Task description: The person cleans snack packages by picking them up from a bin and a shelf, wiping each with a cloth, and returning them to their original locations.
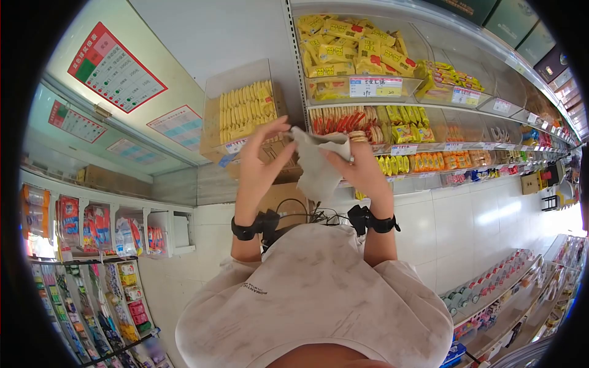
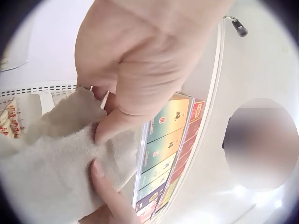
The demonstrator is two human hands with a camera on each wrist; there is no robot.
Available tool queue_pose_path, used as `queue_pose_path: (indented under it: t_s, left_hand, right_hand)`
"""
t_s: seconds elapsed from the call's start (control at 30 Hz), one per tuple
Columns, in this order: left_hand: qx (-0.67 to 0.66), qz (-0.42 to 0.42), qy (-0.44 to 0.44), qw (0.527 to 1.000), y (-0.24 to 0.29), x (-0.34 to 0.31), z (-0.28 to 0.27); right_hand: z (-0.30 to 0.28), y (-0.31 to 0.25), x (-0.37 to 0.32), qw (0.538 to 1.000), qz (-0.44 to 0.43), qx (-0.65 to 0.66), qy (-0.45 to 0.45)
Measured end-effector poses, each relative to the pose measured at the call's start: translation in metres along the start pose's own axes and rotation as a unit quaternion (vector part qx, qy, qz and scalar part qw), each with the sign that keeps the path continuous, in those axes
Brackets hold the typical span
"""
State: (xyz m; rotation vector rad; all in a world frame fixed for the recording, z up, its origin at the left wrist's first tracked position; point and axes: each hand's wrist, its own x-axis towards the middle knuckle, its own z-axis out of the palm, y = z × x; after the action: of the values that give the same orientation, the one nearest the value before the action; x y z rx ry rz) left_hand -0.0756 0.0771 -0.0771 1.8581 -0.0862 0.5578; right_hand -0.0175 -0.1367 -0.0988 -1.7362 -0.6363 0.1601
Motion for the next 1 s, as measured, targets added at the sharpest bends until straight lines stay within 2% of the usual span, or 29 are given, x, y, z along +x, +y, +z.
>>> queue_pose_path:
  t_s: [0.07,0.17,0.23,0.27,0.37,0.47,0.53,0.57,0.63,0.67,0.7,0.73,0.77,0.8,0.87,0.93,1.0]
  left_hand:
    - [-0.001,-0.087,0.014,0.996,-0.015,-0.003,-0.018]
    - [-0.03,-0.27,-0.185,0.945,-0.015,0.002,-0.037]
    - [-0.144,-0.318,-0.266,0.898,-0.014,0.001,-0.026]
    - [-0.201,-0.341,-0.303,0.867,-0.015,-0.001,-0.018]
    - [-0.459,-0.324,-0.346,0.751,-0.037,-0.006,0.007]
    - [-0.538,-0.339,-0.153,0.757,-0.039,-0.009,0.014]
    - [-0.439,-0.202,-0.074,0.873,-0.016,-0.027,0.015]
    - [-0.38,-0.13,-0.032,0.915,-0.007,-0.034,0.013]
    - [-0.208,-0.018,-0.091,0.974,-0.024,-0.031,0.004]
    - [-0.118,0.038,-0.119,0.985,-0.034,-0.029,0.001]
    - [-0.201,-0.075,-0.102,0.971,-0.036,-0.023,0.001]
    - [-0.281,-0.188,-0.084,0.937,-0.038,-0.015,0.003]
    - [-0.356,-0.296,-0.063,0.884,-0.04,-0.01,0.004]
    - [-0.389,-0.288,-0.083,0.871,-0.048,-0.011,0.002]
    - [-0.452,-0.272,-0.122,0.841,-0.07,-0.018,-0.003]
    - [-0.572,-0.325,-0.077,0.749,-0.031,-0.015,-0.002]
    - [-0.542,-0.292,-0.078,0.784,-0.025,-0.017,0.001]
  right_hand:
    - [-0.001,-0.005,0.002,0.997,0.005,0.025,0.066]
    - [-0.001,-0.023,0.007,0.989,0.008,0.059,0.137]
    - [-0.001,-0.03,0.006,0.985,0.017,0.078,0.154]
    - [0.001,-0.025,0.005,0.989,-0.009,0.052,0.135]
    - [0.007,-0.015,0.001,0.994,-0.088,-0.002,0.063]
    - [0.014,-0.039,-0.001,0.988,-0.15,-0.007,-0.042]
    - [0.019,-0.04,-0.002,0.986,-0.147,-0.008,-0.08]
    - [0.022,-0.039,-0.003,0.984,-0.146,-0.008,-0.099]
    - [0.02,-0.033,-0.002,0.979,-0.147,-0.024,-0.14]
    - [0.019,-0.033,-0.001,0.977,-0.141,-0.024,-0.157]
    - [0.019,-0.032,-0.001,0.975,-0.134,-0.024,-0.173]
    - [0.019,-0.032,-0.001,0.982,-0.112,-0.016,-0.152]
    - [0.019,-0.033,-0.001,0.987,-0.09,-0.009,-0.131]
    - [0.02,-0.033,-0.001,0.992,-0.068,-0.002,-0.11]
    - [0.025,-0.023,0.007,0.989,-0.133,-0.064,-0.001]
    - [0.029,-0.021,0.016,0.969,-0.179,-0.148,0.081]
    - [0.037,-0.014,0.019,0.991,-0.08,-0.007,0.106]
